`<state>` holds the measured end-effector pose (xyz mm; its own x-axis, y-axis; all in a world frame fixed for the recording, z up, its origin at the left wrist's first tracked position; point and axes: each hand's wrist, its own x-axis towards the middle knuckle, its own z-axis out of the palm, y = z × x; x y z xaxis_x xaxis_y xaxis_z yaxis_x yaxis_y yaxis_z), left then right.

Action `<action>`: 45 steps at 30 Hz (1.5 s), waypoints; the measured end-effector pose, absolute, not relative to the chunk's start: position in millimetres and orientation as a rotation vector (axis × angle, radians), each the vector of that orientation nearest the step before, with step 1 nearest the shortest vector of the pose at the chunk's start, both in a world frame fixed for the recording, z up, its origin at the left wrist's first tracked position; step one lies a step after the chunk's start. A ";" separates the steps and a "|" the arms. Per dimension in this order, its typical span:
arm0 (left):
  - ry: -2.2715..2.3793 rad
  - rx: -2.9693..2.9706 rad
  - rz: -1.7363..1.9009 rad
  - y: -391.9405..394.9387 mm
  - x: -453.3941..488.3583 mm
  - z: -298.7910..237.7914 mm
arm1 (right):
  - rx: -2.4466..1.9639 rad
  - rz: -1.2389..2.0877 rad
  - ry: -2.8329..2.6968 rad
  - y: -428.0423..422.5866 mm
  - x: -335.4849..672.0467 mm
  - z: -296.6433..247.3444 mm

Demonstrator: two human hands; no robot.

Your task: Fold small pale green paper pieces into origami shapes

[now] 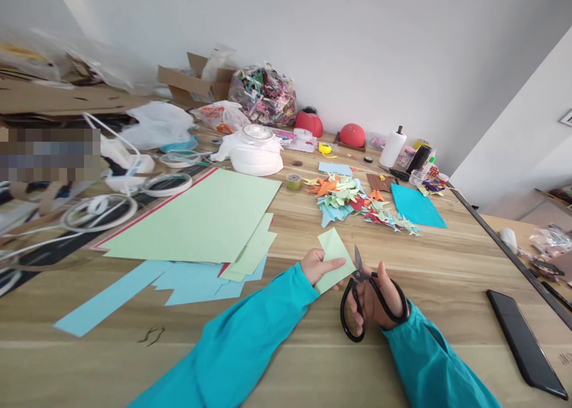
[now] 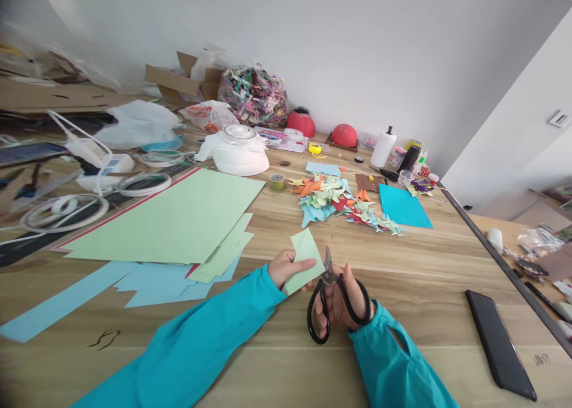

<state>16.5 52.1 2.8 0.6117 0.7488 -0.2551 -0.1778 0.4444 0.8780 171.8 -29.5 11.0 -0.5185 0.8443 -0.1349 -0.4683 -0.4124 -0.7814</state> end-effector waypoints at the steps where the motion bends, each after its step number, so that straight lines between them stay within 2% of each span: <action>1: 0.714 0.929 0.632 52.2 16.6 3.0 | -0.665 2.000 -0.883 -29.5 171.7 11.0; 21: 0.709 0.876 0.672 55.4 14.0 3.8 | -0.789 1.921 -0.917 -30.9 173.9 19.4; 28: 0.657 0.926 0.585 53.7 15.5 -0.1 | -0.745 2.005 -0.911 -30.9 175.9 17.5; 36: 0.650 0.828 0.649 50.8 16.1 4.6 | -0.746 2.090 -0.916 -28.2 188.4 21.0; 40: 0.533 0.735 0.691 56.0 9.2 7.2 | -0.710 2.101 -0.928 -28.2 198.7 25.0; 45: 0.356 0.769 0.535 57.5 2.3 6.3 | -0.744 2.148 -0.984 -27.9 204.4 27.0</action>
